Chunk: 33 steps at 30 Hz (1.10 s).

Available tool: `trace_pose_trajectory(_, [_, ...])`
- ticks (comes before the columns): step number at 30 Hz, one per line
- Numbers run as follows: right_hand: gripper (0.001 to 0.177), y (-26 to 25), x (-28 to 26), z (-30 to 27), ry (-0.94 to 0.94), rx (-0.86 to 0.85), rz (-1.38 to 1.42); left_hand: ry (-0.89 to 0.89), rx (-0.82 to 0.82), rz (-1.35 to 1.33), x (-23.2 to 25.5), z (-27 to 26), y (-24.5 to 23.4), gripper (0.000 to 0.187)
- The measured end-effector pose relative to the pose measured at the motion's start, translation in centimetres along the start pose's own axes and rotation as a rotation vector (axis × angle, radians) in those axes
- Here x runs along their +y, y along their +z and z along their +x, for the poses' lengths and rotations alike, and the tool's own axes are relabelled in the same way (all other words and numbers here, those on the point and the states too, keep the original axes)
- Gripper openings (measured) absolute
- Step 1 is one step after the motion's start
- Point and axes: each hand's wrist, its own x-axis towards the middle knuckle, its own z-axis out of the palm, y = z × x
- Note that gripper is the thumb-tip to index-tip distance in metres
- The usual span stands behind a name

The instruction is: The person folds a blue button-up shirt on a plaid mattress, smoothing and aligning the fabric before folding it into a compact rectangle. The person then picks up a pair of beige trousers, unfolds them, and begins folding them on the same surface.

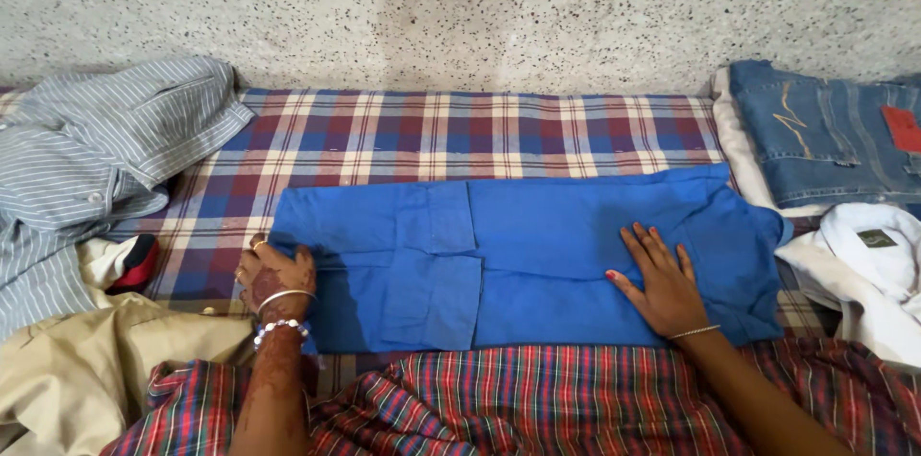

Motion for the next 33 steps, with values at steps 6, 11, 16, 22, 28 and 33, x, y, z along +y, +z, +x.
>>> trace_pose_trajectory(6, [0.079, 0.0, -0.1, 0.1, 0.018, -0.034, 0.000, -0.036, -0.161, -0.025, 1.6, -0.5, -1.1, 0.096])
trace_pose_trajectory(11, [0.080, 0.2, 0.1, 0.1, 0.012, -0.034, 0.001, 0.024, -0.200, -0.095, 2.7, -1.6, -0.5, 0.071])
trace_pose_trajectory(16, [0.079, 0.4, 0.2, 0.2, 0.000, -0.023, -0.028, 0.082, -0.149, -0.242, 1.5, -0.6, 2.2, 0.054])
trace_pose_trajectory(22, [0.080, 0.8, 0.7, 0.6, 0.041, -0.114, -0.029, 0.107, -0.004, -0.541, 0.5, 1.3, 3.3, 0.057])
trace_pose_trajectory(28, [0.084, 2.1, 2.0, 0.6, 0.051, -0.169, -0.008, -0.015, -0.134, -0.701, 3.8, 0.5, -0.1, 0.048])
trace_pose_trajectory(33, [0.099, 2.9, 3.0, 1.7, 0.104, -0.300, 0.019, 0.051, -0.149, -0.735, 7.1, -0.6, -2.4, 0.043])
